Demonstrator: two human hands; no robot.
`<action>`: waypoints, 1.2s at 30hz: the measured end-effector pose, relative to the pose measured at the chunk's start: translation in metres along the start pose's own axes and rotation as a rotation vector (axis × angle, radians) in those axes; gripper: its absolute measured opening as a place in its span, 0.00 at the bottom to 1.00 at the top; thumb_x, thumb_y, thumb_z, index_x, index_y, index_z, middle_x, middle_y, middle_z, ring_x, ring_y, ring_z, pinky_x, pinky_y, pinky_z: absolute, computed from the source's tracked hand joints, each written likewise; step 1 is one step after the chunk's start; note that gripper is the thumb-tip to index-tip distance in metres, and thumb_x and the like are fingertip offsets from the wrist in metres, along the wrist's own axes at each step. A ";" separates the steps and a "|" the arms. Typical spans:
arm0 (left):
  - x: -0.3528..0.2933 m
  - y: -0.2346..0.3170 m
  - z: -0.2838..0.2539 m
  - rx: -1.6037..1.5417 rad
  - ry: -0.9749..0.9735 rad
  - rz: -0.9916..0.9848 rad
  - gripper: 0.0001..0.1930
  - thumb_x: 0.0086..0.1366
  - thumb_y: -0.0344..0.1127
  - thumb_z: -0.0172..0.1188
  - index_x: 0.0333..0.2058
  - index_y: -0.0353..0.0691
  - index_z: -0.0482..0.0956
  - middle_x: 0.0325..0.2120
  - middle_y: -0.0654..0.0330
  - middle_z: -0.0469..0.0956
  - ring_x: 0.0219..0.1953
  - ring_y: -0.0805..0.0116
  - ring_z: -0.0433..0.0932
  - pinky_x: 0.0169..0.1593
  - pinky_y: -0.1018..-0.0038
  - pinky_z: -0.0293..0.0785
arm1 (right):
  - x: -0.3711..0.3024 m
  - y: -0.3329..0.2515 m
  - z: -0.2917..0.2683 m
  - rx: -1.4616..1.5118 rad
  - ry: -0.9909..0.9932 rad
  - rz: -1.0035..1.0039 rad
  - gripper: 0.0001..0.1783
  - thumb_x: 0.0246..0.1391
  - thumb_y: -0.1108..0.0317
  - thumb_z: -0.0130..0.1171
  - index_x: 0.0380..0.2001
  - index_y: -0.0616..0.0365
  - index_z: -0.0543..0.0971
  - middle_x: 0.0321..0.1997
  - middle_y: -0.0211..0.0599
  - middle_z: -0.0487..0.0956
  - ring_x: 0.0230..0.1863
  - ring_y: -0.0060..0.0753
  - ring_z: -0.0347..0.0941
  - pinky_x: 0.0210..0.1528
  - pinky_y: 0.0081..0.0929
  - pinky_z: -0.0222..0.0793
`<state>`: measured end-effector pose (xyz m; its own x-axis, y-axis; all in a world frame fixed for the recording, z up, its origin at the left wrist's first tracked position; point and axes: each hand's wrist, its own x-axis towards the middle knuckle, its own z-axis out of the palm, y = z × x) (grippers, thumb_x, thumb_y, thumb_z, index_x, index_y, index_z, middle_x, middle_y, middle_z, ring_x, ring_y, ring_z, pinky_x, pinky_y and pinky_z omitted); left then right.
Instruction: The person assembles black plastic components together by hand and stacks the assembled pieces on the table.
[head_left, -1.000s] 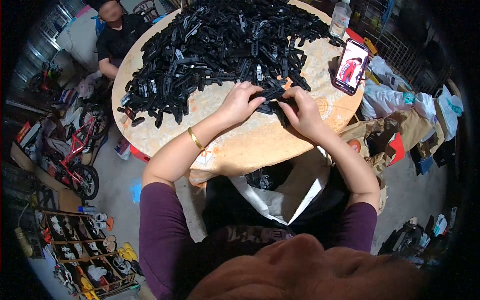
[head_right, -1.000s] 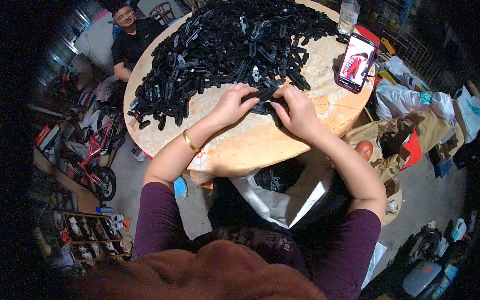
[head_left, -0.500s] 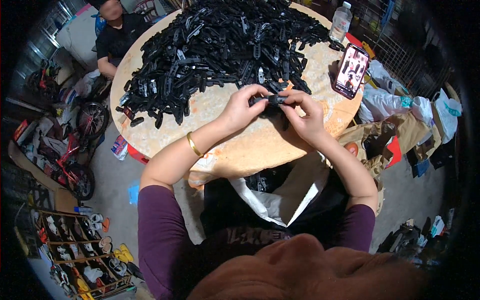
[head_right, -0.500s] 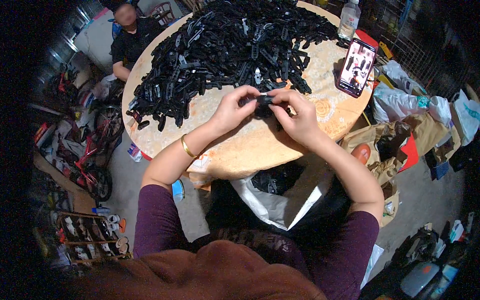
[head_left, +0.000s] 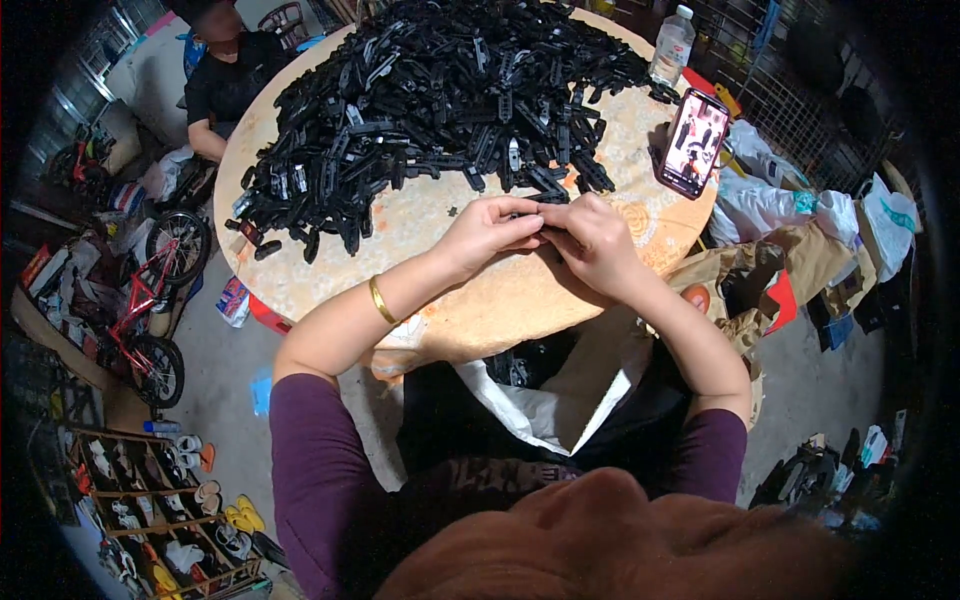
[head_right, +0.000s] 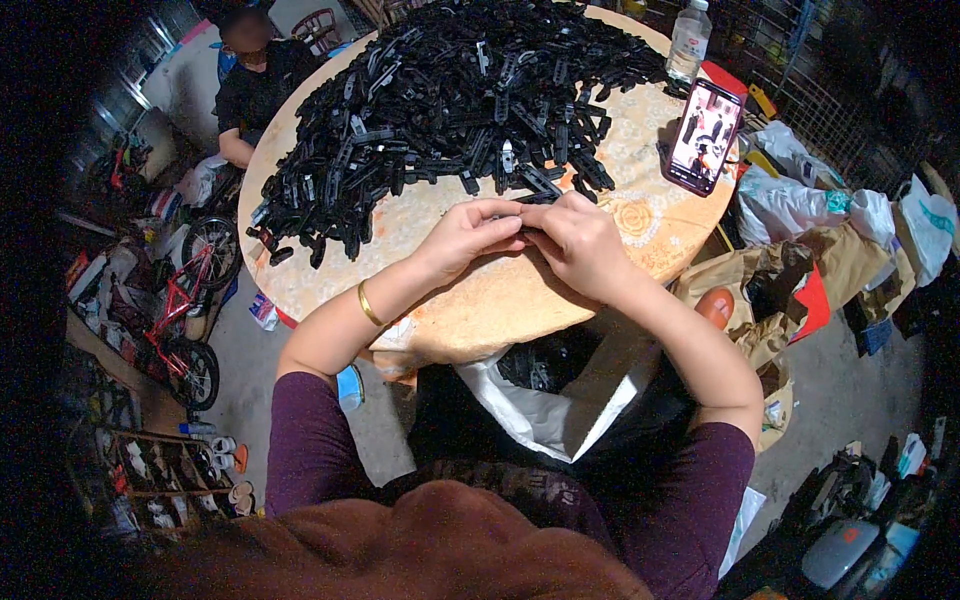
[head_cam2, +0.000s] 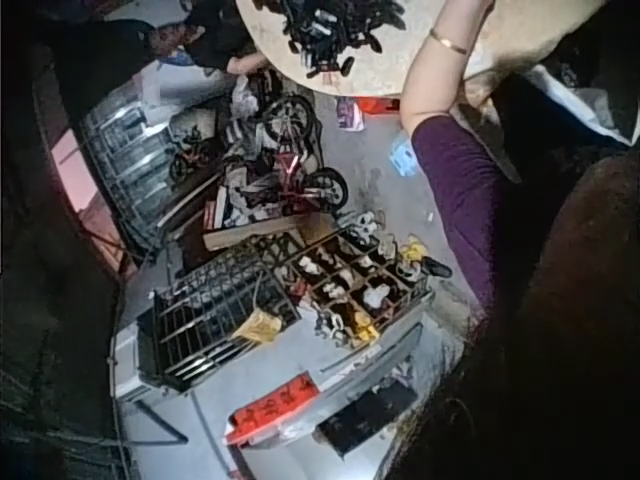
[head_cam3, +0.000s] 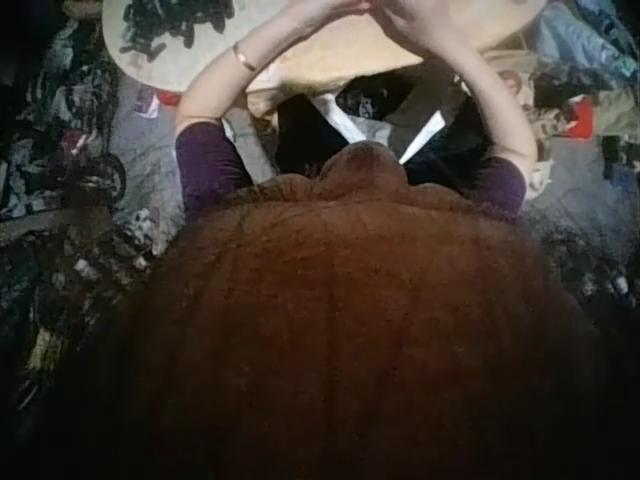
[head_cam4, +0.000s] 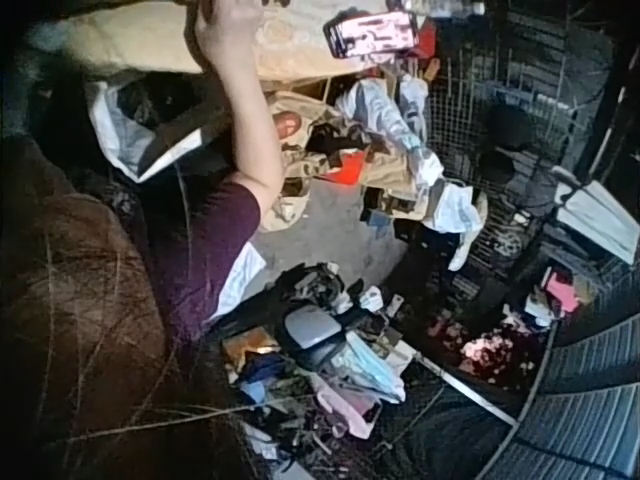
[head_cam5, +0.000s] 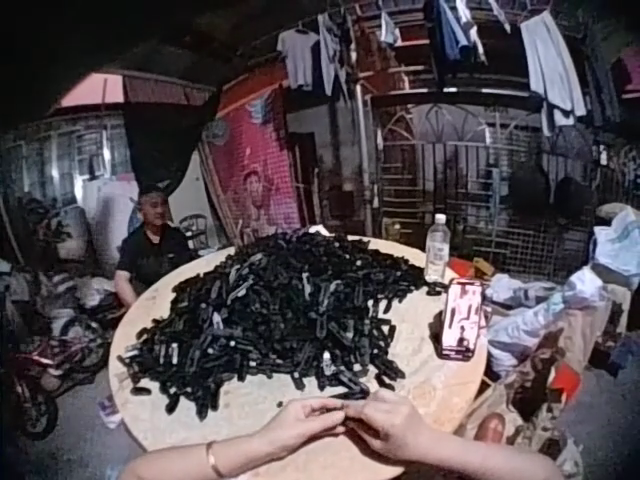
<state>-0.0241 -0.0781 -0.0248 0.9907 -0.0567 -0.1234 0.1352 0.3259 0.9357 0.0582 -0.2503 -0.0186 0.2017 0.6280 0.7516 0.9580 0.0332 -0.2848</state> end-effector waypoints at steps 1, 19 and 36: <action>-0.001 0.000 0.000 0.000 0.002 0.000 0.18 0.61 0.27 0.52 0.49 0.31 0.66 0.35 0.57 0.76 0.32 0.73 0.78 0.39 0.81 0.76 | -0.001 0.000 0.000 -0.011 -0.020 0.000 0.14 0.36 0.74 0.64 0.32 0.58 0.77 0.28 0.35 0.78 0.30 0.38 0.73 0.31 0.31 0.69; -0.016 0.016 0.011 0.835 0.014 0.426 0.20 0.57 0.25 0.56 0.49 0.31 0.69 0.44 0.57 0.73 0.43 0.73 0.73 0.46 0.77 0.72 | 0.006 -0.007 -0.023 0.376 -0.280 0.614 0.19 0.44 0.64 0.64 0.39 0.63 0.77 0.28 0.40 0.79 0.27 0.24 0.73 0.30 0.22 0.69; -0.003 0.007 -0.009 1.345 0.156 0.736 0.12 0.50 0.34 0.62 0.32 0.36 0.75 0.28 0.54 0.72 0.36 0.55 0.70 0.41 0.66 0.66 | 0.031 0.055 -0.001 -0.333 -0.251 0.208 0.20 0.40 0.77 0.52 0.40 0.52 0.77 0.34 0.41 0.75 0.38 0.43 0.71 0.39 0.37 0.68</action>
<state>-0.0264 -0.0672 -0.0204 0.8341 -0.1464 0.5319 -0.3943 -0.8326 0.3890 0.1171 -0.2298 -0.0098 0.3799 0.7653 0.5196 0.9241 -0.3389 -0.1766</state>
